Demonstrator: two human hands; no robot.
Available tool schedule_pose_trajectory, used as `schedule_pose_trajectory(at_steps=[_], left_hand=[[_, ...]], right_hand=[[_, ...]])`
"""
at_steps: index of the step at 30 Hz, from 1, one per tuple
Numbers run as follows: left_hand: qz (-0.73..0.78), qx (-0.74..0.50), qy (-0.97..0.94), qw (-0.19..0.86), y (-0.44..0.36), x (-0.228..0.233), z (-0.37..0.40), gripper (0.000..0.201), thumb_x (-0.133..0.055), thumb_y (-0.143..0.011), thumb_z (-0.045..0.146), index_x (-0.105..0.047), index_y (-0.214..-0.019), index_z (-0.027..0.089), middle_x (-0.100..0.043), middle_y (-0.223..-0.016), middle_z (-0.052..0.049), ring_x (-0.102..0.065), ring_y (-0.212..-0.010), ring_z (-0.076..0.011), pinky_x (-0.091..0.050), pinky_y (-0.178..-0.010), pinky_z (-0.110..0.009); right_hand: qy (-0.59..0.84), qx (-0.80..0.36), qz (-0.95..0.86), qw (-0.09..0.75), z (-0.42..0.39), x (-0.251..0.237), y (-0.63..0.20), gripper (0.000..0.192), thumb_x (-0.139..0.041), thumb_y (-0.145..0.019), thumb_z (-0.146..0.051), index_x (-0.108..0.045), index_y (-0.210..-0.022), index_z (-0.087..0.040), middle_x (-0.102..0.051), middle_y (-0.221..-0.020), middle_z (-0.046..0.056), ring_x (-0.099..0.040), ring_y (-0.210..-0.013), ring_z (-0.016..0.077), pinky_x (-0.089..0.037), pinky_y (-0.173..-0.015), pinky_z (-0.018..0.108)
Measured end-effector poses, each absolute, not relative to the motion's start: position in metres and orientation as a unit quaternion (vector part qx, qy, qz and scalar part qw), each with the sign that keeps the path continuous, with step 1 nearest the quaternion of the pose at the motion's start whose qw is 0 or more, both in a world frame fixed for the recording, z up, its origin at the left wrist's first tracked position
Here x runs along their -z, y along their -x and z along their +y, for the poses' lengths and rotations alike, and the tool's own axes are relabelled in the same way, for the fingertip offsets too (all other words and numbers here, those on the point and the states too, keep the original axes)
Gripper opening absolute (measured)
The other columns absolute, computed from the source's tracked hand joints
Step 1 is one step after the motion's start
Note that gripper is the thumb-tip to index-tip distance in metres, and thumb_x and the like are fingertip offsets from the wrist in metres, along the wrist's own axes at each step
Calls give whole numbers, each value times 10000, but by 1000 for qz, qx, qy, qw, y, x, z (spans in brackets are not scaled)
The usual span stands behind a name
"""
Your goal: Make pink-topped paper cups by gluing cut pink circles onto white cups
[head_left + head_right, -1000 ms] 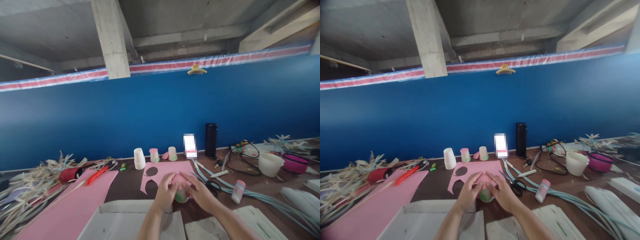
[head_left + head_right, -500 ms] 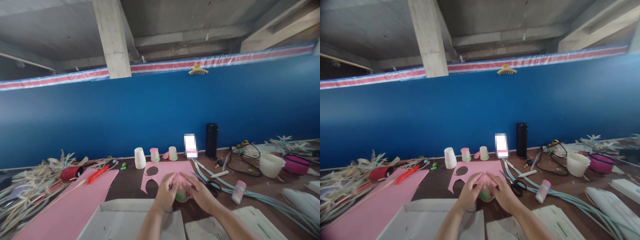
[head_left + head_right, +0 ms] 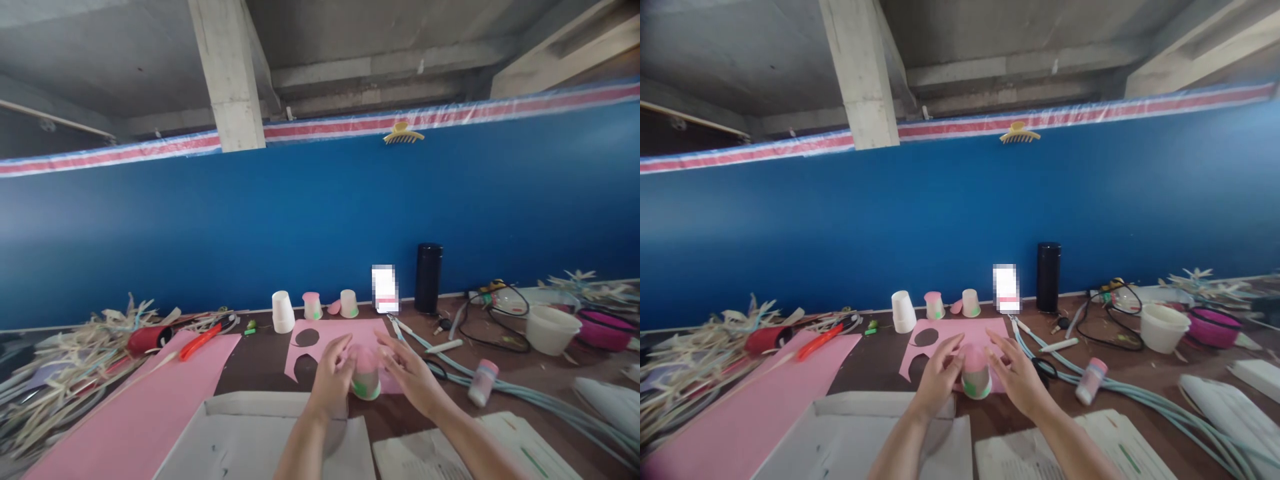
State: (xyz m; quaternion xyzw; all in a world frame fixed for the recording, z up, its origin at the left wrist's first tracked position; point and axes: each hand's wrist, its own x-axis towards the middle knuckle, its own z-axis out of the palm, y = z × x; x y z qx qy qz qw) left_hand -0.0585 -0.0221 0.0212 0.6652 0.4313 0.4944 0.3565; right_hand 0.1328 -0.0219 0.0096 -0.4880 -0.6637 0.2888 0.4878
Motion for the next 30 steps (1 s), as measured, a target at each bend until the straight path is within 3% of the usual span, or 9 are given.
schedule_pose_trajectory(at_steps=[3, 5, 8, 10, 17, 30], left_hand=[[445, -505, -657, 339, 59, -22, -22, 445, -454, -869, 451, -560, -1234, 219, -514, -1323, -90, -458, -1215, -237, -402, -973, -347], [447, -504, -677, 297, 59, -21, -22, 429, -429, -884, 433, -566, -1233, 224, -522, -1316, -86, -441, -1228, -235, -377, -1004, -360], [440, -492, -718, 221, 56, -20, -24, 408, -408, -899, 397, -571, -1235, 233, -540, -1299, -77, -428, -1237, -232, -330, -1049, -382], [439, -480, -737, 186, 54, -19, -24, 407, -397, -905, 383, -564, -1244, 233, -545, -1297, -73, -427, -1237, -234, -317, -1061, -394], [444, -440, -770, 126, 49, -18, -26, 412, -373, -913, 365, -542, -1268, 241, -527, -1326, -53, -402, -1261, -254, -287, -1078, -437], [456, -405, -789, 72, 49, -16, -25, 423, -325, -934, 338, -517, -1286, 206, -529, -1323, -66, -426, -1243, -243, -353, -1047, -454]], right_hand=[[485, -263, -683, 477, -22, -9, -132, 484, -463, -865, -483, -507, -1299, -274, -576, -1153, 73, -595, -792, 161, -518, -776, 323], [483, -234, -700, 472, -21, -7, -131, 467, -457, -873, -472, -506, -1297, -284, -544, -1209, 74, -586, -944, 186, -478, -892, 348], [486, -182, -722, 458, -18, -3, -131, 458, -444, -887, -463, -504, -1299, -271, -502, -1289, 78, -466, -1190, 228, -362, -1036, 404], [491, -158, -734, 441, -16, -1, -130, 459, -424, -899, -457, -493, -1309, -262, -483, -1325, 80, -415, -1248, 237, -331, -1059, 426], [475, -80, -778, 403, -21, -4, -122, 435, -384, -927, -405, -473, -1329, -264, -488, -1362, 67, -418, -1259, 248, -338, -1050, 461], [513, -47, -782, 351, -20, 1, -114, 480, -341, -934, -438, -459, -1342, -214, -492, -1363, 75, -435, -1252, 262, -368, -1039, 462]])
